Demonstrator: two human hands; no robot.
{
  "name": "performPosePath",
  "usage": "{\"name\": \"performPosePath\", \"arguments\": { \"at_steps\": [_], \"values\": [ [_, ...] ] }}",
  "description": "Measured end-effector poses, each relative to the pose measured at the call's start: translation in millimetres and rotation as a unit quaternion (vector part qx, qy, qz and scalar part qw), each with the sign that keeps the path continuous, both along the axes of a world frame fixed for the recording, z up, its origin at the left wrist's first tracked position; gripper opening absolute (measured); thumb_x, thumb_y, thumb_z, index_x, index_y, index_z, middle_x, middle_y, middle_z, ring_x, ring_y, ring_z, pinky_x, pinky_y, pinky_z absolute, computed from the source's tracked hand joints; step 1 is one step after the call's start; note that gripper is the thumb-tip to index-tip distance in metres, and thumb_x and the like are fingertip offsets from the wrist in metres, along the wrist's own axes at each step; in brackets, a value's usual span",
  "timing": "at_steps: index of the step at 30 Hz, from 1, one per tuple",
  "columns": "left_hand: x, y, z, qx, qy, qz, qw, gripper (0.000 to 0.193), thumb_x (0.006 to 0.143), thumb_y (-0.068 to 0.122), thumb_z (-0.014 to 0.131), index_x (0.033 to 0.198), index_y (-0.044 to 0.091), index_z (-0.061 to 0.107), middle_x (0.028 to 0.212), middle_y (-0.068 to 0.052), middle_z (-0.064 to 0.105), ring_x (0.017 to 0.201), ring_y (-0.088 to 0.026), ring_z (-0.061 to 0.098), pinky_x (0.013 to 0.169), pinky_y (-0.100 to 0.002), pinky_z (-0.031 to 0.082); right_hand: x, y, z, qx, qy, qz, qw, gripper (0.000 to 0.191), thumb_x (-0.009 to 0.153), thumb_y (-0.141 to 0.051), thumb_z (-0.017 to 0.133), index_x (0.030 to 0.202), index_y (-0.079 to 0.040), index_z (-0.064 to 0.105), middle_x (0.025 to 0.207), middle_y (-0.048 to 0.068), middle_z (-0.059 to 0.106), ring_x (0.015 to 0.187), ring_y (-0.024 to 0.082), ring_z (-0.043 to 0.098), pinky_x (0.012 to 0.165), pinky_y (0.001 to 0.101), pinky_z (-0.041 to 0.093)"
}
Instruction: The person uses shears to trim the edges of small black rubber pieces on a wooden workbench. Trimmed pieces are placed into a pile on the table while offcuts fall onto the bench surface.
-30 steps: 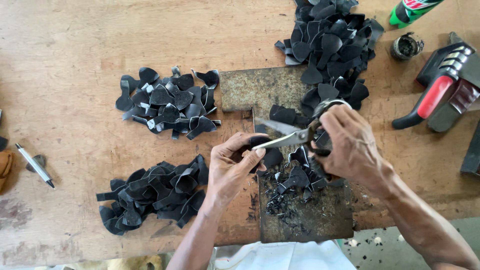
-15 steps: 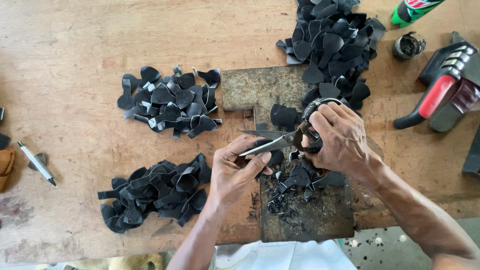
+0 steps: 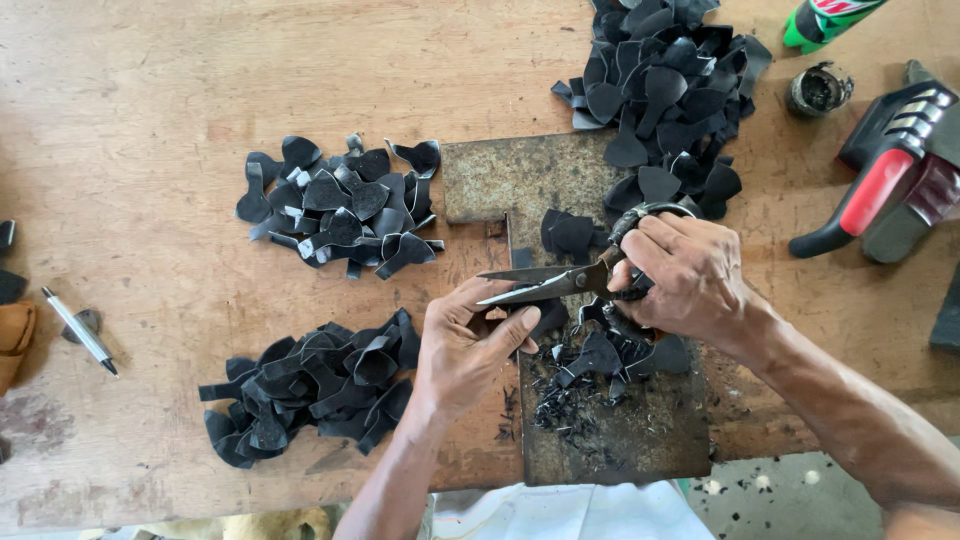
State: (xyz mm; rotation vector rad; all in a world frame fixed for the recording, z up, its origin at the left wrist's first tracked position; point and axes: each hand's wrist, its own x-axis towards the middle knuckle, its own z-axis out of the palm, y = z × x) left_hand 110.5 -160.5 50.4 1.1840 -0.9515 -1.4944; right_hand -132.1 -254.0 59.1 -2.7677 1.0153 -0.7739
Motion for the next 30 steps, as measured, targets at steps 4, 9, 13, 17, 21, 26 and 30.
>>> {"name": "performPosePath", "arguments": {
  "at_steps": [4,9,13,17,21,26,30],
  "values": [
    [2,-1,-4,-0.003,0.008,-0.007,1.000,0.026,0.091,0.006,0.076,0.114,-0.005,0.073,0.101,-0.005,0.066,0.074,-0.011,0.068,0.062,-0.022,0.058,-8,1,-5,0.015,0.006,0.007,1.000,0.022,0.073,-0.010,0.076,0.068,-0.010,0.055,0.065,0.003,0.053,0.059,0.018,0.055,0.053,0.0347,0.046],
    [7,-8,-9,0.015,0.015,-0.011,1.000,0.021,0.095,0.009,0.075,0.110,-0.005,0.075,0.090,-0.004,0.065,0.069,-0.010,0.060,0.056,-0.021,0.050,-18,0,-17,0.146,0.060,-0.077,0.984,0.030,0.092,-0.014,0.074,0.069,-0.006,0.057,0.064,0.002,0.056,0.047,0.014,0.050,0.041,0.0308,0.042],
    [11,-15,-14,0.030,0.083,0.011,0.996,0.021,0.091,0.012,0.074,0.107,-0.001,0.072,0.097,-0.004,0.074,0.083,-0.007,0.072,0.074,-0.023,0.067,-30,0,-12,0.191,0.002,-0.106,0.976,0.021,0.089,-0.011,0.074,0.079,-0.003,0.057,0.076,0.006,0.059,0.054,0.016,0.053,0.042,0.0287,0.045],
    [16,-16,-24,0.079,0.049,0.057,0.994,0.019,0.085,0.007,0.079,0.098,-0.001,0.069,0.085,-0.009,0.074,0.071,-0.011,0.072,0.064,-0.024,0.061,-40,1,-5,0.151,0.001,-0.132,0.980,0.020,0.082,-0.012,0.078,0.081,-0.003,0.060,0.082,0.009,0.067,0.069,0.016,0.064,0.056,0.0310,0.052],
    [20,-16,-32,0.036,0.078,0.070,0.994,0.016,0.086,0.003,0.080,0.098,-0.002,0.072,0.087,-0.008,0.074,0.073,-0.008,0.067,0.066,-0.022,0.057,-44,4,-5,0.171,0.096,-0.207,0.958,0.018,0.088,-0.018,0.074,0.083,-0.004,0.063,0.087,0.010,0.070,0.073,0.018,0.067,0.064,0.0346,0.057],
    [20,-17,-26,0.003,0.101,0.069,0.992,0.011,0.088,0.002,0.077,0.096,-0.001,0.069,0.104,-0.007,0.078,0.081,-0.005,0.067,0.068,-0.020,0.057,-32,5,-2,0.046,0.051,-0.095,0.993,0.020,0.083,-0.014,0.077,0.090,-0.004,0.061,0.095,0.012,0.064,0.090,0.025,0.064,0.080,0.0409,0.056],
    [15,-14,-14,0.009,0.094,0.055,0.994,0.027,0.088,-0.002,0.074,0.114,0.001,0.066,0.103,-0.009,0.075,0.080,-0.006,0.069,0.065,-0.020,0.058,-16,6,7,0.034,0.077,-0.081,0.993,0.023,0.076,-0.016,0.077,0.084,-0.005,0.059,0.088,0.010,0.058,0.084,0.027,0.059,0.080,0.0425,0.052]
  ]
}}
